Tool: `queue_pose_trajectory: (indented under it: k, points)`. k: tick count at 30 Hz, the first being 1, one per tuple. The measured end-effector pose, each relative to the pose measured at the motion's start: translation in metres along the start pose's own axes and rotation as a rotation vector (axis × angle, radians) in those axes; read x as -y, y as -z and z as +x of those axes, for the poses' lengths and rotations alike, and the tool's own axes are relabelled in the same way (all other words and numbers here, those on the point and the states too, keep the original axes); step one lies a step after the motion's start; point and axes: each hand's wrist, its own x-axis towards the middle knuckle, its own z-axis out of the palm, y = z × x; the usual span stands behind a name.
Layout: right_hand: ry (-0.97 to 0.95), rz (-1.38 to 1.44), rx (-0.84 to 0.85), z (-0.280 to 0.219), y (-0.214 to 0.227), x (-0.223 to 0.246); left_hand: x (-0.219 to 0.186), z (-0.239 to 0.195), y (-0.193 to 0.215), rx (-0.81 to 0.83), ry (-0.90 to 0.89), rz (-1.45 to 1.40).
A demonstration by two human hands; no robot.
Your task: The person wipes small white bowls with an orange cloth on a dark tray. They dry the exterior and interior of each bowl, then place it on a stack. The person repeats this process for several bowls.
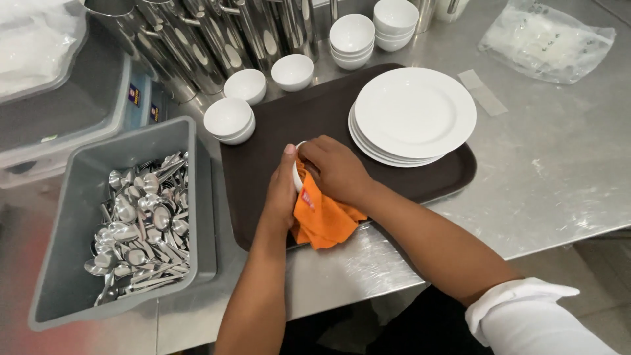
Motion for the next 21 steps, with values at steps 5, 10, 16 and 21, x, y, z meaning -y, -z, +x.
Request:
queue_pose_trajectory:
  k: [5,10,16,21]
  points:
    - [-0.334,0.309,0.295,0.006,0.037,0.031,0.021,0.019,0.005,-0.047,0.072,-0.143]
    - [-0.49,0.815,0.102,-0.011,0.017,0.022,0.033,0.032,0.02,0.023,-0.012,0.028]
    - [-0.123,0.11,-0.015,-0.001,0.009,0.011,0.04,0.03,0.018,-0.036,-0.108,0.08]
    - [-0.464,0.524,0.323,-0.001,0.034,0.03,0.038,0.029,0.016,-0.068,-0.008,-0.132]
